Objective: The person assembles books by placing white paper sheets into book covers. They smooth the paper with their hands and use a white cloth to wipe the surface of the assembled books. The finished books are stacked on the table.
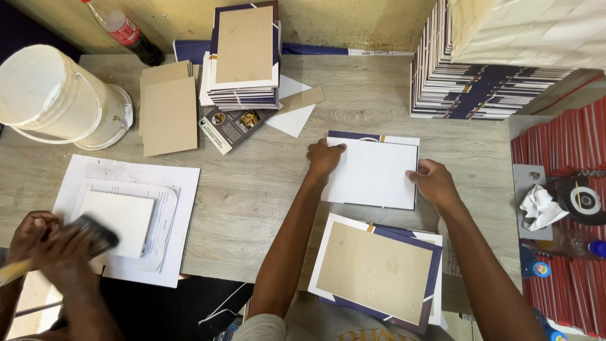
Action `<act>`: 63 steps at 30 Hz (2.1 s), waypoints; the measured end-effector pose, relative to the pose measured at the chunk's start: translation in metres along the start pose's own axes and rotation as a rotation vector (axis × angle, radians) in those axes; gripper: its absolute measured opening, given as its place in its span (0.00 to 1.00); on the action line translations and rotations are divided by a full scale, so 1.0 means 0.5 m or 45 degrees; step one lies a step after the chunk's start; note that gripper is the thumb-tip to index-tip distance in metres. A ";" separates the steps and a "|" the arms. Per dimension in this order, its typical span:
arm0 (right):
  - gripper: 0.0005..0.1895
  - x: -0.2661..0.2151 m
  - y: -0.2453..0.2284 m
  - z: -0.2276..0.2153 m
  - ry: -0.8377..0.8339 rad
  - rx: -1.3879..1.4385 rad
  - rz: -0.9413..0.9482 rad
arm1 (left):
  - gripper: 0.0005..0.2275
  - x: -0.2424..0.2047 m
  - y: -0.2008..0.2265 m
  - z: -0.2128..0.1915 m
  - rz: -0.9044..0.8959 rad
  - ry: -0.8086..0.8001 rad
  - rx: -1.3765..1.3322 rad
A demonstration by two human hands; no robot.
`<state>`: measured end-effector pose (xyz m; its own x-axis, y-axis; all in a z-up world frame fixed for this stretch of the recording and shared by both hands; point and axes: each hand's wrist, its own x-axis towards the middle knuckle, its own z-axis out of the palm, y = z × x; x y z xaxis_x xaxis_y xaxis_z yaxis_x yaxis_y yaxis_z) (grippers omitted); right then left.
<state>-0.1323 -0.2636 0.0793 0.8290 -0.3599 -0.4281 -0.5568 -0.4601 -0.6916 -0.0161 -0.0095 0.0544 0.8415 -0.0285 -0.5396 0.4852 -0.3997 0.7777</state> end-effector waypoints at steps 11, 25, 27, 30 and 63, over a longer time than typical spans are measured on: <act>0.27 -0.007 0.029 0.006 0.021 0.080 0.007 | 0.40 0.054 -0.064 0.023 0.050 0.123 -0.432; 0.39 -0.076 0.022 -0.026 0.017 0.554 -0.763 | 0.23 -0.182 0.015 -0.060 0.999 -0.313 -0.485; 0.39 -0.020 0.090 0.010 -0.001 0.447 -0.662 | 0.27 -0.161 -0.027 -0.050 0.975 -0.312 -0.401; 0.34 0.036 0.143 0.017 0.039 0.239 -0.502 | 0.24 -0.110 -0.084 -0.034 0.927 -0.211 -0.210; 0.42 -0.042 -0.113 -0.038 -0.106 -0.712 -0.040 | 0.29 -0.117 -0.019 0.027 0.637 -0.010 1.223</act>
<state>-0.1191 -0.2455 0.1385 0.8343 -0.2845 -0.4722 -0.4560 -0.8376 -0.3009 -0.0729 -0.0165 0.0743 0.8891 -0.3921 -0.2361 -0.3046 -0.8919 0.3343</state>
